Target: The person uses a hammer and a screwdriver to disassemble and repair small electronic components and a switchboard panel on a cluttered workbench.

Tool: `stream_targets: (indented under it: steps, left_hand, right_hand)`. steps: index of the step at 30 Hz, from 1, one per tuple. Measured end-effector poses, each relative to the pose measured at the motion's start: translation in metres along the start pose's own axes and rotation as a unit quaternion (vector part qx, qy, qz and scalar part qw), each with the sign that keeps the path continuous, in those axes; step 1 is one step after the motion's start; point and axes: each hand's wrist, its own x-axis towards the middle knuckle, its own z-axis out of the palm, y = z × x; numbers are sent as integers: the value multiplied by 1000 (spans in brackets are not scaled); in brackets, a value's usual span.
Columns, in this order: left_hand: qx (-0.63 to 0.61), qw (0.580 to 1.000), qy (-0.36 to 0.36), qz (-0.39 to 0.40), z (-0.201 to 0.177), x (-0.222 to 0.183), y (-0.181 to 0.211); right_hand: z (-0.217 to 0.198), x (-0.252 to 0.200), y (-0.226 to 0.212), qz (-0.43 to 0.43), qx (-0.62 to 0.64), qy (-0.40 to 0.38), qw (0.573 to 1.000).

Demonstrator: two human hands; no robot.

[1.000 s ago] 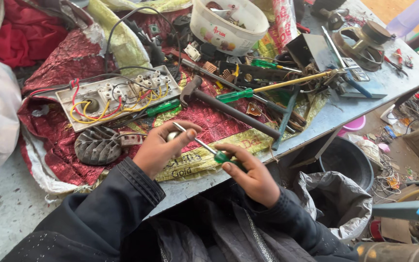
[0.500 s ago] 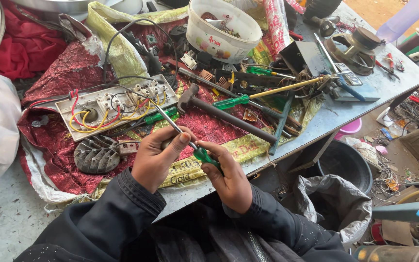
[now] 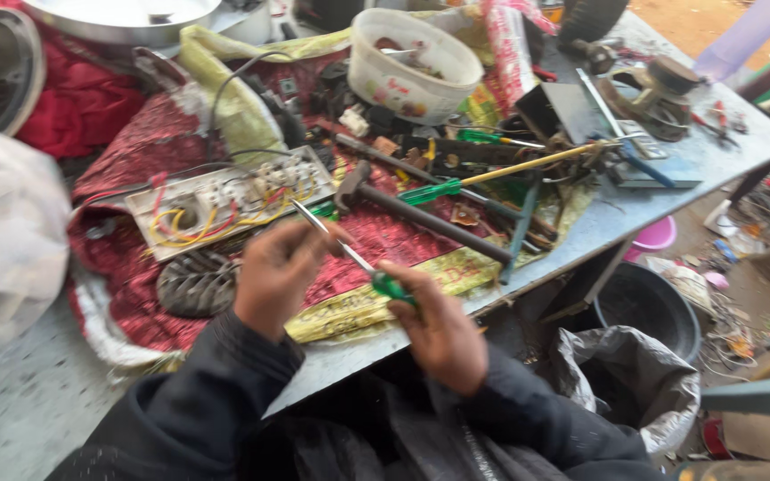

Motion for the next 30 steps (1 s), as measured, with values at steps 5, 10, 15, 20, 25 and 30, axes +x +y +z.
stream_targets:
  steps: [5, 10, 15, 20, 25, 30]
  left_hand:
    - [3, 992, 124, -35, -42, 11, -3]
    - [-61, 995, 29, -78, -3, 10, -38]
    - [-155, 983, 2, -94, -14, 11, -36]
    - [-53, 998, 16, -12, -17, 10, 3]
    - [-190, 959, 163, 131, -75, 2, 56]
    - [-209, 958, 155, 117, -100, 3, 61]
  right_hand:
    - [-35, 16, 19, -64, -181, 59, 980]
    - [-44, 15, 20, -42, -236, 45, 970]
    - [-35, 4, 15, -38, -129, 44, 990]
    - [-39, 21, 32, -76, -317, 59, 943]
    - [-44, 21, 41, -76, -373, 50, 923]
    - [-47, 24, 21, -85, -341, 55, 935]
